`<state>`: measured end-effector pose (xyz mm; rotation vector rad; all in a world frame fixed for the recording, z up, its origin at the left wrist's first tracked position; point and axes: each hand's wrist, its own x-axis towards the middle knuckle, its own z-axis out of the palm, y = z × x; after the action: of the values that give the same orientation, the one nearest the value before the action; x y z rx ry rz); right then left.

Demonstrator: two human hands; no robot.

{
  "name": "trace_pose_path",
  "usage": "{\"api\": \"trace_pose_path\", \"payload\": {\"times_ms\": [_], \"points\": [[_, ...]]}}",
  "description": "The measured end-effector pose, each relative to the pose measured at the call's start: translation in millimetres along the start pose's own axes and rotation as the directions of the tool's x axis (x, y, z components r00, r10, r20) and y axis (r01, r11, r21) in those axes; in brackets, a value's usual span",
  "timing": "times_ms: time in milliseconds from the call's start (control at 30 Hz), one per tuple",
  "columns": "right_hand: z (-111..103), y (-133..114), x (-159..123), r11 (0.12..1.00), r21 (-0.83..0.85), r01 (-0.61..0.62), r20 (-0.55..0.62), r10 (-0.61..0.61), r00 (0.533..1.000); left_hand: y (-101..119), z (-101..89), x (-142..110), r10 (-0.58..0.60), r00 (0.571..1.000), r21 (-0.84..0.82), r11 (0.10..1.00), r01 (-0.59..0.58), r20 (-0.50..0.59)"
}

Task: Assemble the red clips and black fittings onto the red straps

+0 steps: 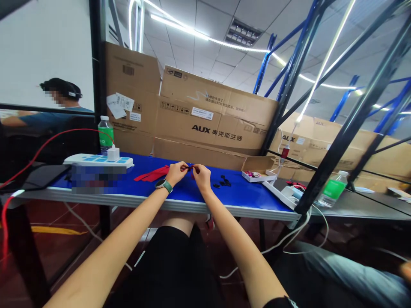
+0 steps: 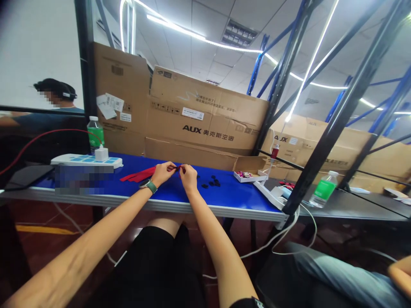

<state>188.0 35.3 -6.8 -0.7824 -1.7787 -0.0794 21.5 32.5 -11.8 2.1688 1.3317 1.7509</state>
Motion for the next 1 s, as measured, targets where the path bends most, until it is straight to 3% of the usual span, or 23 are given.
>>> {"api": "trace_pose_path", "payload": {"times_ms": [267, 600, 733, 1000], "points": [[-2, -1, -3, 0.997, -0.079, -0.01, 0.115, 0.019, 0.993, 6, -6.2, -2, 0.04, 0.999, 0.057, 0.998, -0.04, -0.003], [-4, -11, -4, 0.977, -0.212, 0.033, 0.089, -0.015, 0.996, 13, -4.7, -2, 0.027, 0.999, -0.029, 0.999, -0.028, -0.034], [-4, -9, -4, 0.98, -0.194, 0.053, 0.111, -0.032, 0.993, 16, -7.4, -3, 0.077, 0.997, -0.001, 0.997, -0.077, -0.005], [-3, -1, -3, 0.986, -0.165, -0.031, 0.146, 0.055, 0.988, 16, -8.7, -2, 0.158, 0.979, 0.055, 0.984, -0.167, 0.13]]}}
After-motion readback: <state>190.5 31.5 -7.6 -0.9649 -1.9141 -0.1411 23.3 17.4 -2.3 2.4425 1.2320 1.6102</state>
